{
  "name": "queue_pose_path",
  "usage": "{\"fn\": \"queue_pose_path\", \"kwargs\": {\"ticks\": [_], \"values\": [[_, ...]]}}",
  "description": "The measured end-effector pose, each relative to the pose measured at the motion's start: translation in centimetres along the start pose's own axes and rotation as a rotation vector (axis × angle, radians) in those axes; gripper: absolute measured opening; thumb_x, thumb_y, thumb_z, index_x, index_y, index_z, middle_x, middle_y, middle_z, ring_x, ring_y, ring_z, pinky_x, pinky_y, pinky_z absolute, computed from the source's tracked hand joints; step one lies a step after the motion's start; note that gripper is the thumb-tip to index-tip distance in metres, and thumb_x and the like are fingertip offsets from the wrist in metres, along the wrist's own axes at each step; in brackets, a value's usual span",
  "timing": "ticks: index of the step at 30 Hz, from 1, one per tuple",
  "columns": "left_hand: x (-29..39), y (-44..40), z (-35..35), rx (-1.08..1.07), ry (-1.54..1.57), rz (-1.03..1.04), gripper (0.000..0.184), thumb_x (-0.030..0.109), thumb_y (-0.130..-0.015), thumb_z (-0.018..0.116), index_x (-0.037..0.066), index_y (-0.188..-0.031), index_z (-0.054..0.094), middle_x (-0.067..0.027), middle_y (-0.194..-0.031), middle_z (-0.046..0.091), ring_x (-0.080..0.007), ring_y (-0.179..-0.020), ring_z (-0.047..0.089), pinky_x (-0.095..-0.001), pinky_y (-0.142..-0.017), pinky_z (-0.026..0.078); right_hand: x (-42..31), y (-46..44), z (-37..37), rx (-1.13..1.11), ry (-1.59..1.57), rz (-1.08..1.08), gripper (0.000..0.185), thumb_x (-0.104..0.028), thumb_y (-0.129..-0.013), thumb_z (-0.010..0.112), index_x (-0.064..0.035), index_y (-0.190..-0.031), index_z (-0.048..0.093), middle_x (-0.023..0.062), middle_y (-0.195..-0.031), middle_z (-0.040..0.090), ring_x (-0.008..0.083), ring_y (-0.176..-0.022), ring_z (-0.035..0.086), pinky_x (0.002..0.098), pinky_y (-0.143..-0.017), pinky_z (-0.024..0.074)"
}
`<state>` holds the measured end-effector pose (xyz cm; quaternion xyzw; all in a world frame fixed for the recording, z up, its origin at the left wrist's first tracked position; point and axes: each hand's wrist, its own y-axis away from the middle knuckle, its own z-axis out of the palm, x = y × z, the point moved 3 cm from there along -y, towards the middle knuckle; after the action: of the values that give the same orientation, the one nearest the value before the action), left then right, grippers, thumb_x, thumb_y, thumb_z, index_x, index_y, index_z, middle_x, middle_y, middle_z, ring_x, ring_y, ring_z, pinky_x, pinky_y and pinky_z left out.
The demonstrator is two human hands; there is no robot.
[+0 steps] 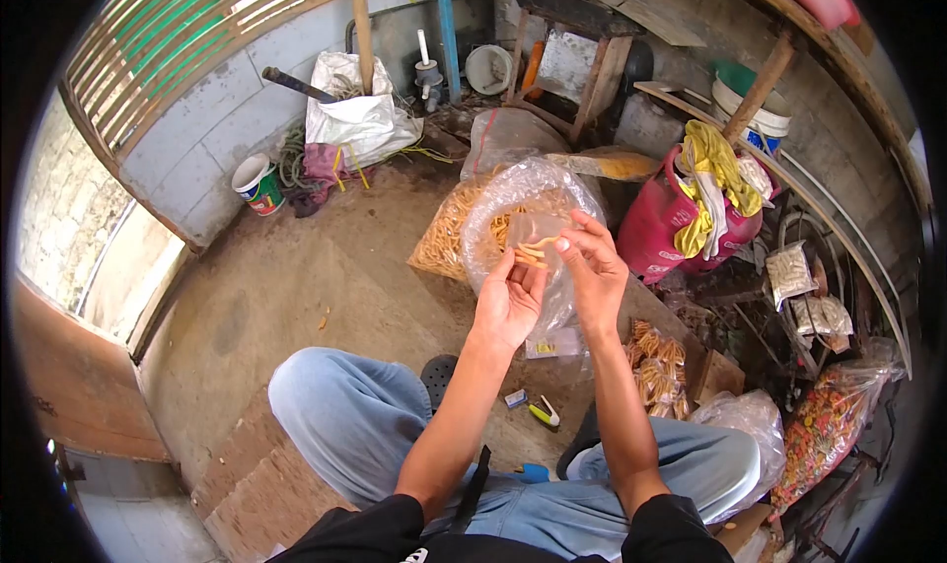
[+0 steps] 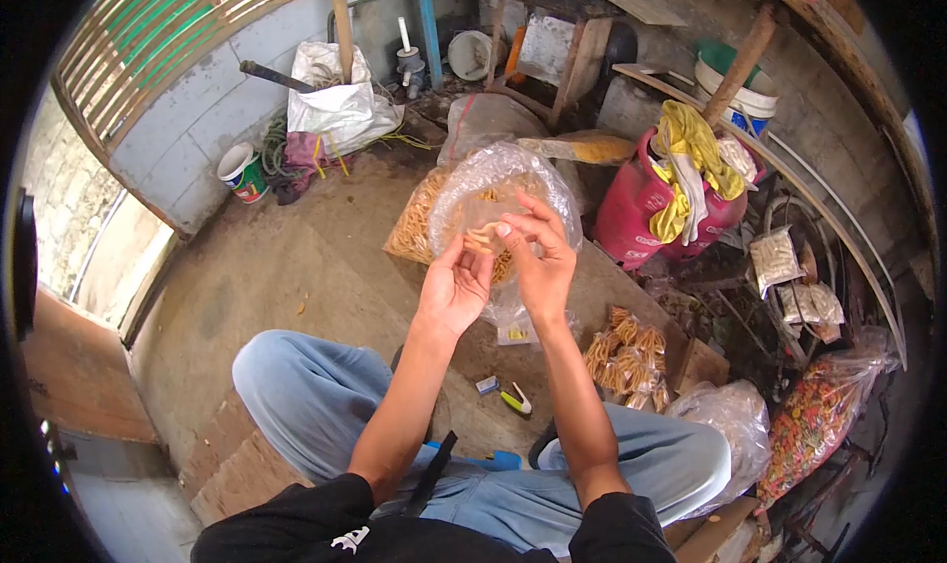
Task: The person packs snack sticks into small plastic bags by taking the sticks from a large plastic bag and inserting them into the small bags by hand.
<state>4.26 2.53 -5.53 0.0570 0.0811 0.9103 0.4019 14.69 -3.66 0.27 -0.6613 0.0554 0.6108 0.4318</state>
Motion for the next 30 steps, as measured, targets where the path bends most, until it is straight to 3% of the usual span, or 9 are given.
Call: {"fn": "queue_pose_path", "kwargs": {"ticks": [3, 10, 16, 21, 23, 26, 29, 30], "values": [[-0.1, 0.4, 0.7, 0.060, -0.008, 0.071, 0.025, 0.021, -0.098, 0.045, 0.002, -0.111, 0.054, -0.0082, -0.107, 0.064, -0.0180, -0.099, 0.063, -0.0310, -0.087, 0.056, 0.6, 0.4, 0.4, -0.087, 0.141, 0.115, 0.019, -0.008, -0.081, 0.071, -0.0056, -0.099, 0.071, 0.0093, -0.118, 0.059, 0.0143, -0.102, 0.056, 0.0267, -0.081, 0.0460], [0.1, 0.6, 1.2, 0.056, -0.094, 0.136, 0.026, 0.022, -0.098, 0.047, 0.002, -0.113, 0.054, -0.0077, -0.112, 0.062, -0.0175, -0.106, 0.060, -0.0304, -0.094, 0.051, 0.6, 0.1, 0.5, -0.194, 0.058, 0.259, 0.020, -0.010, -0.083, 0.069, -0.0037, -0.102, 0.070, 0.0108, -0.118, 0.058, 0.0139, -0.100, 0.057, 0.0252, -0.078, 0.0489], [0.4, 0.1, 1.1, 0.022, -0.090, 0.151, 0.026, 0.023, -0.096, 0.050, 0.002, -0.111, 0.054, -0.0089, -0.111, 0.062, -0.0209, -0.105, 0.060, -0.0331, -0.094, 0.052, 0.6, -0.3, -0.1, -0.157, 0.098, 0.222, 0.017, -0.010, -0.087, 0.065, 0.0000, -0.100, 0.069, 0.0080, -0.109, 0.063, 0.0107, -0.093, 0.059, 0.0227, -0.075, 0.0489], [2.5, -0.9, -1.1, 0.115, -0.111, 0.179, 0.022, 0.016, -0.090, 0.061, 0.001, -0.105, 0.057, -0.0104, -0.104, 0.064, -0.0201, -0.098, 0.063, -0.0334, -0.092, 0.053, 3.4, -1.4, -2.5, 0.015, -0.040, 0.314, 0.016, -0.016, -0.089, 0.063, -0.0021, -0.096, 0.068, 0.0013, -0.094, 0.068, 0.0051, -0.082, 0.058, 0.0211, -0.065, 0.0467], [3.6, -1.5, -2.2, 0.152, -0.078, 0.176, 0.018, 0.013, -0.089, 0.062, 0.000, -0.101, 0.059, -0.0112, -0.101, 0.065, -0.0196, -0.096, 0.064, -0.0322, -0.090, 0.054, 5.6, -1.7, -3.3, 0.008, 0.012, 0.341, 0.020, -0.020, -0.092, 0.060, -0.0030, -0.100, 0.066, 0.0035, -0.096, 0.067, 0.0078, -0.080, 0.058, 0.0231, -0.065, 0.0468], [4.9, -2.0, -3.4, 0.204, -0.060, 0.209, 0.021, 0.010, -0.088, 0.063, -0.002, -0.105, 0.060, -0.0104, -0.101, 0.065, -0.0175, -0.095, 0.064, -0.0278, -0.087, 0.055, 10.5, -1.4, -4.7, 0.037, 0.091, 0.480, 0.022, -0.022, -0.090, 0.062, -0.0019, -0.098, 0.067, 0.0004, -0.089, 0.067, 0.0050, -0.075, 0.057, 0.0208, -0.063, 0.0458], [5.7, -2.0, -3.9, 0.190, -0.066, 0.219, 0.022, 0.010, -0.089, 0.062, -0.003, -0.107, 0.060, -0.0103, -0.103, 0.065, -0.0163, -0.095, 0.063, -0.0272, -0.088, 0.055, 18.2, 0.2, -5.9, -0.105, 0.302, 0.597, 0.021, -0.019, -0.088, 0.061, -0.0031, -0.102, 0.066, 0.0031, -0.092, 0.067, 0.0095, -0.076, 0.059, 0.0240, -0.067, 0.0478], [5.9, -2.0, -3.9, 0.193, -0.072, 0.222, 0.023, 0.010, -0.089, 0.061, -0.003, -0.108, 0.059, -0.0099, -0.105, 0.064, -0.0158, -0.096, 0.063, -0.0267, -0.087, 0.055, 20.5, 0.8, -5.9, -0.208, 0.477, 0.508, 0.023, -0.018, -0.086, 0.061, -0.0028, -0.103, 0.065, 0.0047, -0.090, 0.068, 0.0116, -0.076, 0.060, 0.0255, -0.069, 0.0484]]}}
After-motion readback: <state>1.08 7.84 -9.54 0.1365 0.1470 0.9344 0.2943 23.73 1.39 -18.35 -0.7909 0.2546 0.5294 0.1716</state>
